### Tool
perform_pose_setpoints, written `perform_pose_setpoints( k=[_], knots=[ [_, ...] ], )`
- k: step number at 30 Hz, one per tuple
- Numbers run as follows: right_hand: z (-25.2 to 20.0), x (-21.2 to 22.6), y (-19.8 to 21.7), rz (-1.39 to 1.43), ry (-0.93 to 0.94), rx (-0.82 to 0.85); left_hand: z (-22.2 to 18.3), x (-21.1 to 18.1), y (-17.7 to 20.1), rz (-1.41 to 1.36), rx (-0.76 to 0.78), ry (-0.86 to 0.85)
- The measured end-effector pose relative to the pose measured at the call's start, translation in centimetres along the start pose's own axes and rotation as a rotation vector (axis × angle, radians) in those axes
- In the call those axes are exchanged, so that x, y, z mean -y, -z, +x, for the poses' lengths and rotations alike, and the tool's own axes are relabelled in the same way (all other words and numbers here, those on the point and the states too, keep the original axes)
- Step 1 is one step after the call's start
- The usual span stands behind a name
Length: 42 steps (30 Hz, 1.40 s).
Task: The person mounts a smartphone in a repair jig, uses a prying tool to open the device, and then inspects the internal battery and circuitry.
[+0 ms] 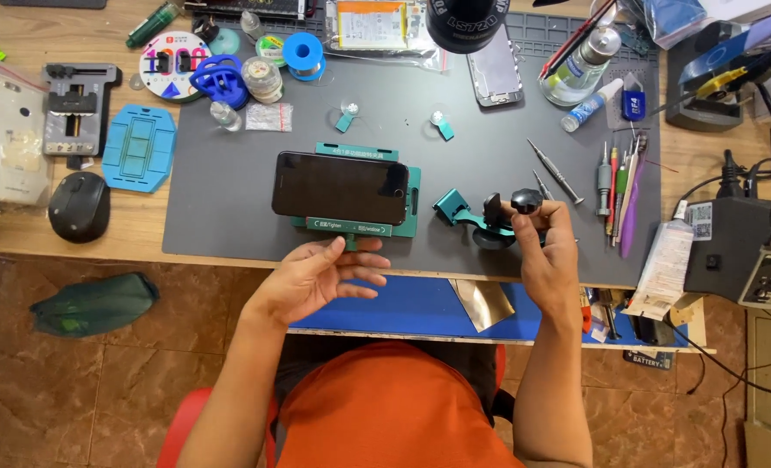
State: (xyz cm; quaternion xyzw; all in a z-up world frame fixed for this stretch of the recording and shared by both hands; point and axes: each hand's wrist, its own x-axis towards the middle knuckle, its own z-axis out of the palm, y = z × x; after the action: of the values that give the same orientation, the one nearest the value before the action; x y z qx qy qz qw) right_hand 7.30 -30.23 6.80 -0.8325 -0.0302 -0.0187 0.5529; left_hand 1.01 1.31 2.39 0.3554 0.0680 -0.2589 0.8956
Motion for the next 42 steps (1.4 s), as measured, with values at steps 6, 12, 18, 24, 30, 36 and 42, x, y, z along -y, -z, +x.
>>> perform_pose_setpoints(
  k=[6,12,18,24,30,36,42],
  knots=[
    [-0.3,-0.1,-0.2,0.016,-0.006,-0.027,1.3,3.2,4.3,-0.151,-0.08,-0.048],
    [-0.5,-5.1,0.2,0.05,-0.024,0.033,0.0,-0.4,-2.6,0.189,-0.401,-0.074],
    [0.0,-2.8,-1.2,0.157,-0.034,0.053,-1.4,-1.8,-4.9,0.637,-0.503,-0.035],
    [1.5,1.1,-1.9,0.647,0.086,0.027,-3.7,-3.2,-7.9,1.08,-0.269,-0.429],
    [3.0,8.2,-3.7,0.499,0.263,0.05,2.8,-7.6,-6.5,1.448,-0.071,-0.747],
    [4.4,11.1,-6.1,0.324,0.291,0.061,8.5,-11.4,-6.4,1.325,0.074,-0.658],
    [4.8,11.9,-7.2,0.218,0.212,0.068,9.9,-12.7,-5.6,1.352,0.114,-0.585]
  ],
)
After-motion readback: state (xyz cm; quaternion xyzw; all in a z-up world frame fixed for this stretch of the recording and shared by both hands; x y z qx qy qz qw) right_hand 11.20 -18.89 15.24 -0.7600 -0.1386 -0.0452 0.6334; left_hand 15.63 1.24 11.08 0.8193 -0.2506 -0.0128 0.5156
